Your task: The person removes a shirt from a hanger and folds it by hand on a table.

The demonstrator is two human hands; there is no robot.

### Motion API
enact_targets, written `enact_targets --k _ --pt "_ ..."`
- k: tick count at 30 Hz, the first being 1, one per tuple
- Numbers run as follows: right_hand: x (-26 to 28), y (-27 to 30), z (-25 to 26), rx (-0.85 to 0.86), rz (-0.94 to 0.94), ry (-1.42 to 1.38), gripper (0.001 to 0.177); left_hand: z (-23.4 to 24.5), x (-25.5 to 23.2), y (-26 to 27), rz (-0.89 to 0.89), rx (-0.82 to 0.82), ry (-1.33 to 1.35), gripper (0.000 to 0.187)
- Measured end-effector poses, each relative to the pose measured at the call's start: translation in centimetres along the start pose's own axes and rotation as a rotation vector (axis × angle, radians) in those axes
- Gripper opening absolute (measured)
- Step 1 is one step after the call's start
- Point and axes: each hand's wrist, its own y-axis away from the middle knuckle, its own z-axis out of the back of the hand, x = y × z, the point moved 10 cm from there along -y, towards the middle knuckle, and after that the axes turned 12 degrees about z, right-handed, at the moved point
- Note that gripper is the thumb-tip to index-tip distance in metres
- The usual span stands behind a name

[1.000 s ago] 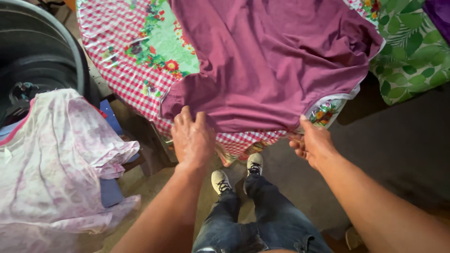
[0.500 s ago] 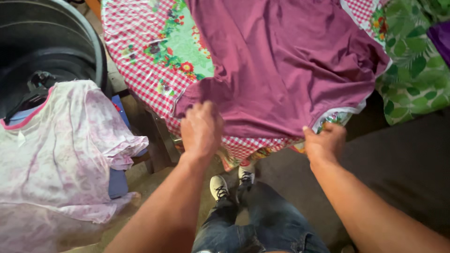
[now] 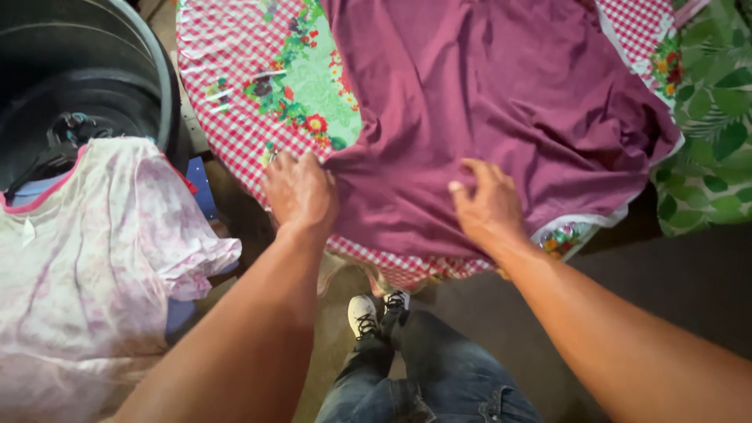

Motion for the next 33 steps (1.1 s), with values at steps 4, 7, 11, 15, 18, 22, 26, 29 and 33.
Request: enact_targets --k 4,7,11,15,18,22,26,29,33 --pt "-3.8 -2.3 1.2 -0.091 -0.004 0.059 0.043 0.9 -2.9 0.7 -0.081 -0.229 0.084 0.024" --pt "-4.7 -4.6 1.2 -0.072 0.106 0.082 0.047 -1.3 -10.0 1.6 -0.334 -0.133 0.152 0.044" --pt "-7.5 -6.3 0.2 0.107 -0.006 0.193 0.061 -3.7 -12.7 1.6 -0.309 0.118 0.089 0.08" --pt "-9.9 -5.8 2.1 0.109 -0.175 0.247 0.072 -2.3 -11.1 1.7 -0.267 0.107 0.133 0.101" --pt "-8.3 -6.6 2.4 0.099 -0.189 0.22 0.073 -2.4 -11.4 1.4 -0.258 0.137 0.117 0.097" --pt "-3.0 -8.3 1.0 0.09 0.008 0.165 0.061 -2.8 -11.7 -0.1 -0.22 0.12 0.179 0.07" --pt "0.9 -8.1 -1.0 0.107 0.195 0.116 0.061 -3.3 -12.2 -2.4 -0.322 0.039 0.16 0.057" --pt "0.9 -7.0 -0.7 0.095 0.222 0.126 0.062 -3.5 -10.6 -4.4 -0.342 0.048 0.077 0.063" --pt "-0.3 -7.6 -0.2 0.122 0.116 0.089 0.058 -2.7 -10.6 -5.2 -0.368 0.035 0.001 0.058"
